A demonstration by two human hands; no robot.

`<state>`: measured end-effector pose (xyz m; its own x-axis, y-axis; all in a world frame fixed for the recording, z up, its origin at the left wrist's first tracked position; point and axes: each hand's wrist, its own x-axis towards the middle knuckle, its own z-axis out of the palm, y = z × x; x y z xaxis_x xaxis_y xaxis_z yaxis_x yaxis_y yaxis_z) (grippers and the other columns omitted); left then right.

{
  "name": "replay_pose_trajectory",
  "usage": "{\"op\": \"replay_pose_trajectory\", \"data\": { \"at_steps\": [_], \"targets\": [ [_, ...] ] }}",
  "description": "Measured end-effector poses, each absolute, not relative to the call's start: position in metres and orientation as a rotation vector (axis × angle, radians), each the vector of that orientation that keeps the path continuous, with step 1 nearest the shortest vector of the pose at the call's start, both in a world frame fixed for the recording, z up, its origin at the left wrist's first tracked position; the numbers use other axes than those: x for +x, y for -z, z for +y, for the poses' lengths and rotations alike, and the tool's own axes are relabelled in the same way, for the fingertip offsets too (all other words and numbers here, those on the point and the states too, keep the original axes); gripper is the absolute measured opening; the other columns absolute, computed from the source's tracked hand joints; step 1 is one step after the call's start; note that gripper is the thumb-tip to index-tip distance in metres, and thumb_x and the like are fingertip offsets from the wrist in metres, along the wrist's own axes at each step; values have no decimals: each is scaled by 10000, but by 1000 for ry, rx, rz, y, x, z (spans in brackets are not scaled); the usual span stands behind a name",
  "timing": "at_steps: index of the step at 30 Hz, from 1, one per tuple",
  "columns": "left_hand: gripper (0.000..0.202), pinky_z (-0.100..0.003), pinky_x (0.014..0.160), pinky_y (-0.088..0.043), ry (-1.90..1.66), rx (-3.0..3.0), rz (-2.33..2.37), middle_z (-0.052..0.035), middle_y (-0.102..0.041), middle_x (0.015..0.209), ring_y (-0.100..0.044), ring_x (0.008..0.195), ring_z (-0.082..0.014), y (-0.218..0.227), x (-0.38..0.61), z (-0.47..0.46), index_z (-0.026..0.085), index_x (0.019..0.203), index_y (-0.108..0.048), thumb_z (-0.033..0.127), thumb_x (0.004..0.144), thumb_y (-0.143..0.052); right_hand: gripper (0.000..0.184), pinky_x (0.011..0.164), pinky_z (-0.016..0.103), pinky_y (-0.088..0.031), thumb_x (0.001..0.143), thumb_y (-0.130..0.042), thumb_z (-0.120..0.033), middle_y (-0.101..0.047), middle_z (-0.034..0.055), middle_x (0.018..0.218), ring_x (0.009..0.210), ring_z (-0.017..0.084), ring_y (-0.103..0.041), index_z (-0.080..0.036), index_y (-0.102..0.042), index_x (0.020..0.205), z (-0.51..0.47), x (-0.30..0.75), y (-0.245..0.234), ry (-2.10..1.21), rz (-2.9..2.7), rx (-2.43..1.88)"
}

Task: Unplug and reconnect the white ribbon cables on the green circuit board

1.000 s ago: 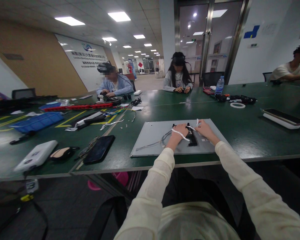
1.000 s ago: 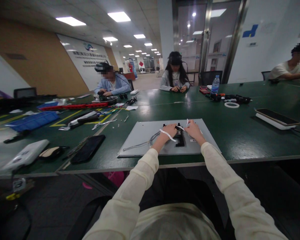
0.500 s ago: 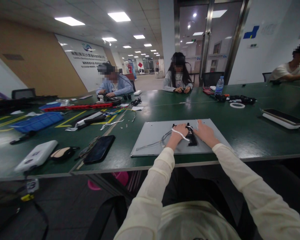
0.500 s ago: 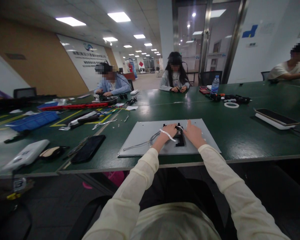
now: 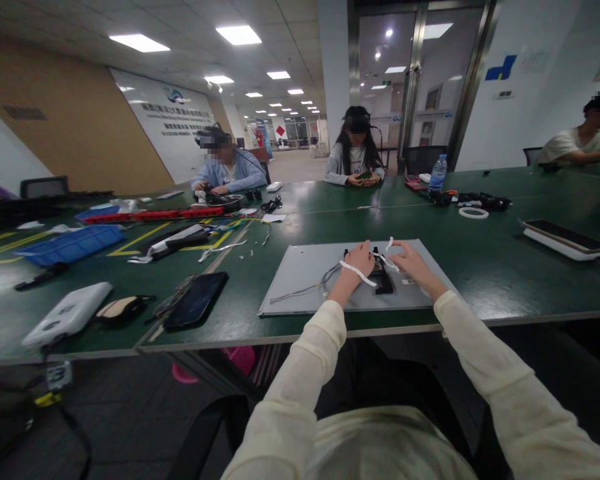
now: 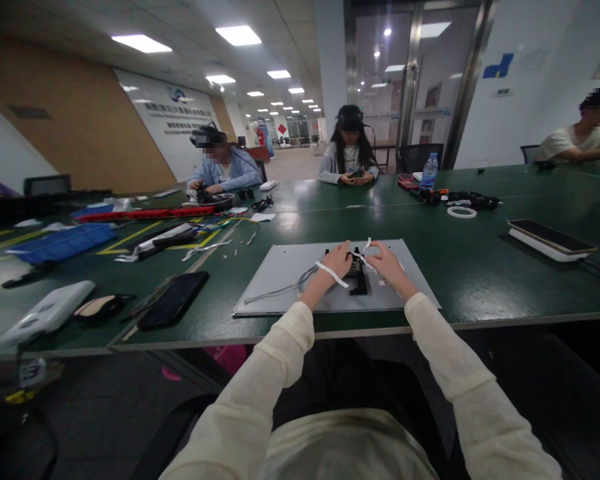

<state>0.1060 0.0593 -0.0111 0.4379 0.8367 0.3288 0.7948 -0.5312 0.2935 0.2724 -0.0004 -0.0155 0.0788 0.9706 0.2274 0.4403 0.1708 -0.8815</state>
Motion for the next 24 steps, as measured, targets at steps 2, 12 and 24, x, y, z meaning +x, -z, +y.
{"op": "replay_pose_trajectory", "data": {
  "at_steps": [2, 12, 24],
  "targets": [
    [433, -360, 1032, -396, -935, 2507, 1363, -143, -537, 1345, -522, 1213, -223, 7, 105, 57, 132, 1352, -450, 194, 932, -366, 450, 501, 210, -273, 764, -558, -393, -364, -94, 545, 481, 95, -346, -209, -516, 1173, -4, 270, 10, -1008, -1456, -1185],
    [418, -228, 657, -482, -1120, 1905, 894, -17, -655, 689, -605, 661, -124, -17, 90, 43, 143, 829, -685, 509, 872, -488, 531, 503, 209, -234, 656, -619, -257, -424, -82, 624, 508, 72, -321, -203, -518, 1175, -17, 264, 1, -1354, -1534, -971],
    [286, -262, 678, -499, -1169, 1903, 836, -51, -706, 763, -624, 697, -140, -1, 80, 43, 126, 796, -708, 403, 745, -662, 510, 497, 210, -239, 670, -653, -276, -477, -70, 668, 501, 61, -329, -181, -563, 1163, -19, 264, 1, -1399, -1560, -974]
  ]
}}
